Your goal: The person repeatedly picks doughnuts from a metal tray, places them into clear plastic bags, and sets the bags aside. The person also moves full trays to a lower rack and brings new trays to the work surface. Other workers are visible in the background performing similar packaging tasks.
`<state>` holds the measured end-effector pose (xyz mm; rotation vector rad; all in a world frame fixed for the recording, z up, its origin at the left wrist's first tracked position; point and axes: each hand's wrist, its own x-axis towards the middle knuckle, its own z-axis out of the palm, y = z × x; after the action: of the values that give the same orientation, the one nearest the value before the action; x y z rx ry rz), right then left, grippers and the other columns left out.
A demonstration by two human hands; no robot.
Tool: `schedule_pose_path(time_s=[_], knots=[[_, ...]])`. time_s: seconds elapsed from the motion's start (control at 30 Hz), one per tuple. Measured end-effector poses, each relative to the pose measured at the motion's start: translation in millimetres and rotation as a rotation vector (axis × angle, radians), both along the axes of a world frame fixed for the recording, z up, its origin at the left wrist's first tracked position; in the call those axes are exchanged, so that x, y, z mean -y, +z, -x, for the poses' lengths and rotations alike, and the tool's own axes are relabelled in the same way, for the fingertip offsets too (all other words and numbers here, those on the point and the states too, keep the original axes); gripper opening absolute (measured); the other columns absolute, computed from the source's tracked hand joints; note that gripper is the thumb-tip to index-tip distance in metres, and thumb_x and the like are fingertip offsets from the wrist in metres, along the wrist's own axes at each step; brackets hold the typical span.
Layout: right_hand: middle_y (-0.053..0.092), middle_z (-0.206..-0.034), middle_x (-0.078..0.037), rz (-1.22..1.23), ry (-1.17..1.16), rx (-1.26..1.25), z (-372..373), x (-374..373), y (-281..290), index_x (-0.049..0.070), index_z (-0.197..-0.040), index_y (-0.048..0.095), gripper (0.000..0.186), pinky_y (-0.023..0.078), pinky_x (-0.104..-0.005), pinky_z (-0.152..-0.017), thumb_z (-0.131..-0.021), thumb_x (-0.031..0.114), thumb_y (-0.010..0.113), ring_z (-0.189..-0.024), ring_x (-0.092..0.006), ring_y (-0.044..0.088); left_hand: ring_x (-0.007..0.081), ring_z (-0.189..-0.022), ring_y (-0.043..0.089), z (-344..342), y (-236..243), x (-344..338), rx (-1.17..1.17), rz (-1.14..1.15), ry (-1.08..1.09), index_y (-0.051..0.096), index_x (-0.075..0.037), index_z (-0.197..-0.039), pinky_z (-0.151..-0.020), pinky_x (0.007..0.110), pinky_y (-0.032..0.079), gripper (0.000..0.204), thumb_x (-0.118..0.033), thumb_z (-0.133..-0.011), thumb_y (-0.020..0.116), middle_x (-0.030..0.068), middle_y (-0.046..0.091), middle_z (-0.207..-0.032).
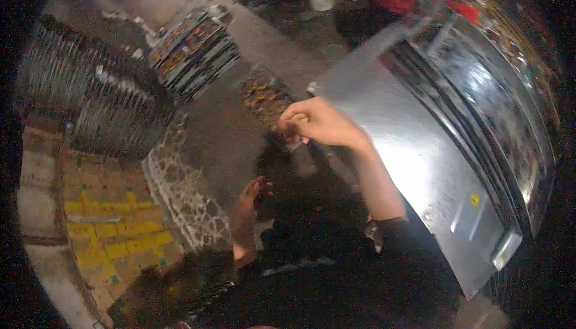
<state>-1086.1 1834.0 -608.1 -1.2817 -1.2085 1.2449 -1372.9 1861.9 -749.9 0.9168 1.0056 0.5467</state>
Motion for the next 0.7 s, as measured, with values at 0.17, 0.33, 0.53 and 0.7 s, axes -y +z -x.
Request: schedule_pose_path(time_s=[0.17,0.33,0.53,0.7], knots=[[0.062,-0.073,-0.015,-0.237,0.445,-0.319,25,-95,38,-0.008,-0.089,0.058,0.031,0.046,-0.0247,-0.052,-0.08,0.021,0.063,-0.06,-0.0156,0.059,0.0187,-0.083,0.058,91,-61,-32,0.051,0.127,0.374,0.047,-0.001,-0.116,-0.077,0.032,0.047,0.035,-0.023,-0.089,0.053,0.0107,0.059,-0.099],[0.06,-0.074,-0.017,-0.391,0.774,-1.297,17,-268,-126,-0.005,-0.099,0.056,0.046,0.045,-0.0306,-0.049,-0.078,0.036,0.064,-0.057,-0.0205,0.057,0.0191,-0.078,0.059,96,-139,-66,0.091,0.257,0.537,0.047,-0.002,-0.115,-0.073,0.033,0.048,0.038,-0.027,-0.087,0.055,0.0102,0.059,-0.096],[0.057,-0.105,-0.02,0.643,0.063,0.801,31,-341,-495,0.004,-0.125,0.043,0.061,0.043,-0.0391,-0.082,-0.076,0.033,0.065,-0.098,-0.0246,0.055,0.0192,-0.079,0.06,76,-262,-109,-0.163,0.554,0.449,0.049,-0.002,-0.11,-0.068,0.033,0.05,0.033,-0.024,-0.086,0.057,0.0088,0.061,-0.093],[0.061,-0.081,-0.017,1.001,0.109,0.378,38,-311,-623,0.003,-0.123,0.046,0.057,0.05,-0.038,-0.072,-0.075,0.026,0.066,-0.08,-0.024,0.062,0.0171,-0.076,0.059,29,-382,-126,-0.271,0.668,0.268,0.048,0.0,-0.11,-0.067,0.03,0.05,0.033,-0.02,-0.086,0.056,0.0079,0.061,-0.09]])
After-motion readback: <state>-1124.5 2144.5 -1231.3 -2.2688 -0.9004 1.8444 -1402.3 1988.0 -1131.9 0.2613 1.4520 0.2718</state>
